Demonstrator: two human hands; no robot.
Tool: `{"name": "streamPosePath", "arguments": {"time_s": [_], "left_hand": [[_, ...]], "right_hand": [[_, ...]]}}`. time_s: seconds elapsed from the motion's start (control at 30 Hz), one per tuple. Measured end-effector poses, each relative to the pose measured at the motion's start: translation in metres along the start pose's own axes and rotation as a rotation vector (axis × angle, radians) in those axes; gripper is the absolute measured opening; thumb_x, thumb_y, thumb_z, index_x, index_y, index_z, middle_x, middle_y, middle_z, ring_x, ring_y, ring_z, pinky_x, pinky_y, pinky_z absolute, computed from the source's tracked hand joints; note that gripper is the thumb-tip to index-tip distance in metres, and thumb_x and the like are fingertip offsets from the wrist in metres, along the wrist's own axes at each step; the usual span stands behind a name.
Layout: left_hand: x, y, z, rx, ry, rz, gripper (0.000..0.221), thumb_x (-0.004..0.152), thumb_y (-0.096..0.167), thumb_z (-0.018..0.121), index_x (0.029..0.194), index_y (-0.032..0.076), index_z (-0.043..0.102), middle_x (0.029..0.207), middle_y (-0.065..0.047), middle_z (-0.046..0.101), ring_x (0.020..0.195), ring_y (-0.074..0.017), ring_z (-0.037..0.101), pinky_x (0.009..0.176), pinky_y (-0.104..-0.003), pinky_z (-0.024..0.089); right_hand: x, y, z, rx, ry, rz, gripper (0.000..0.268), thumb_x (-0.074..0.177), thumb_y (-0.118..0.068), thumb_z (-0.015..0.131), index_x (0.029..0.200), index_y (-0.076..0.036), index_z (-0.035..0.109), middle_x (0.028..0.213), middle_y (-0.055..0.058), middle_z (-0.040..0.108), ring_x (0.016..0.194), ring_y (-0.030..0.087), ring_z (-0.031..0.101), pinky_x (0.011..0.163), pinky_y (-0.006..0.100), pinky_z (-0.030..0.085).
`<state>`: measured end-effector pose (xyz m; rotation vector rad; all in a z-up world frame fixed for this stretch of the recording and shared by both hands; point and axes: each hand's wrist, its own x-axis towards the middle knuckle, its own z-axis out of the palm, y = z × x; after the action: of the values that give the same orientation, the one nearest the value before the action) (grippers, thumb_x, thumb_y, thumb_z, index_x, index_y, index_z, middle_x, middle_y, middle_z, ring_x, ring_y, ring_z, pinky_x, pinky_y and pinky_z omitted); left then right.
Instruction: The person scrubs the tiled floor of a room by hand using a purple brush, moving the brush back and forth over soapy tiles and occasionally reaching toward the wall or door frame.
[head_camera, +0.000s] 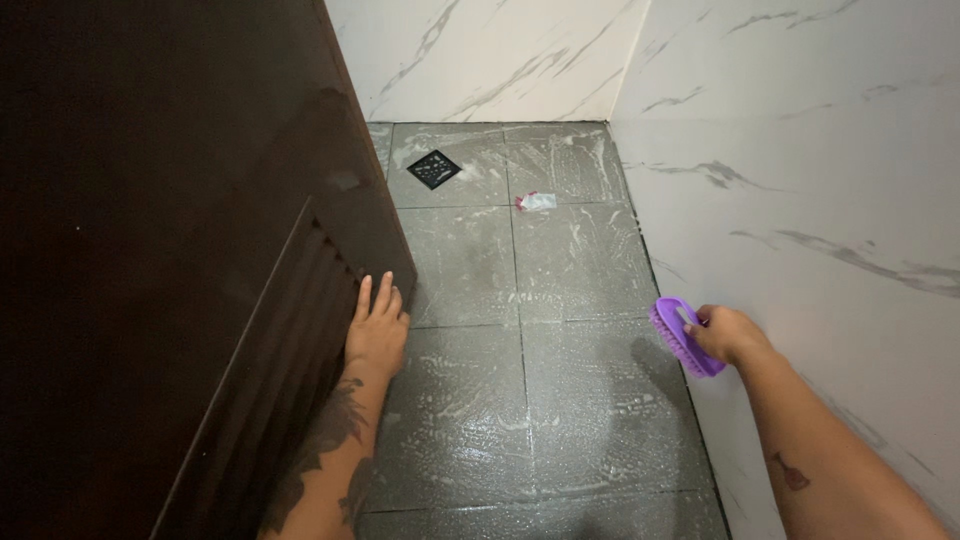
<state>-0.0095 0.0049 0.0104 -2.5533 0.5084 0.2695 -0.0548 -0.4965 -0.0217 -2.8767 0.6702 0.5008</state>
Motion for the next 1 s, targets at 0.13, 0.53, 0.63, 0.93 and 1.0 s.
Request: {"name": "streamPosePath", "arguments": {"time_s": [0.13,0.53,0.63,0.93,1.0], "left_hand": [[0.002,0.001,0.000,-0.031,-0.018,0.010,0.039,0.096,0.025,0.053,0.134,0.020,0.053,0.154,-0.007,0.033,0.151,-0.0262,0.001,0.119,-0.056,-0.017],[0.048,0.008,0.060,-0.348,-0.177,0.104,0.037,0.092,0.041,0.051,0.123,0.023,0.062,0.124,-0.003,0.065,0.118,-0.0235,0.062,0.104,-0.046,0.044],[0.050,0.009,0.059,-0.356,-0.215,0.088,0.047,0.093,0.047,0.052,0.135,0.025,0.054,0.137,-0.002,0.058,0.130,-0.0233,0.054,0.114,-0.049,0.034],[0.077,-0.044,-0.059,-0.118,0.671,0.069,0.028,0.088,0.031,0.064,0.109,0.014,0.072,0.126,-0.014,0.063,0.131,-0.0318,0.049,0.114,-0.062,0.023],[0.106,-0.082,-0.096,0.094,1.045,0.057,0.020,0.092,0.023,0.063,0.099,0.011,0.077,0.116,-0.017,0.070,0.122,-0.0327,0.060,0.112,-0.062,0.027]], "right_hand": [[0.003,0.000,0.001,-0.006,-0.003,0.010,0.044,0.088,-0.038,0.059,0.123,-0.015,0.071,0.115,0.014,0.076,0.114,0.035,0.067,0.096,0.046,0.052],[-0.042,-0.038,-0.034,0.032,0.002,0.022,0.058,0.074,-0.054,0.070,0.112,-0.010,0.070,0.112,0.020,0.071,0.113,0.036,0.065,0.095,0.046,0.051],[-0.080,-0.068,-0.067,0.073,-0.013,0.029,0.064,0.073,-0.058,0.070,0.113,-0.007,0.068,0.114,0.023,0.070,0.115,0.038,0.063,0.096,0.048,0.050],[-0.091,-0.086,-0.078,-0.044,-0.079,0.057,0.073,0.080,-0.068,0.057,0.115,-0.007,0.073,0.117,0.021,0.071,0.118,0.035,0.063,0.097,0.046,0.051],[-0.078,-0.087,-0.069,-0.064,-0.112,0.051,0.073,0.080,-0.068,0.056,0.116,-0.008,0.074,0.117,0.020,0.071,0.119,0.034,0.063,0.097,0.046,0.051]]}}
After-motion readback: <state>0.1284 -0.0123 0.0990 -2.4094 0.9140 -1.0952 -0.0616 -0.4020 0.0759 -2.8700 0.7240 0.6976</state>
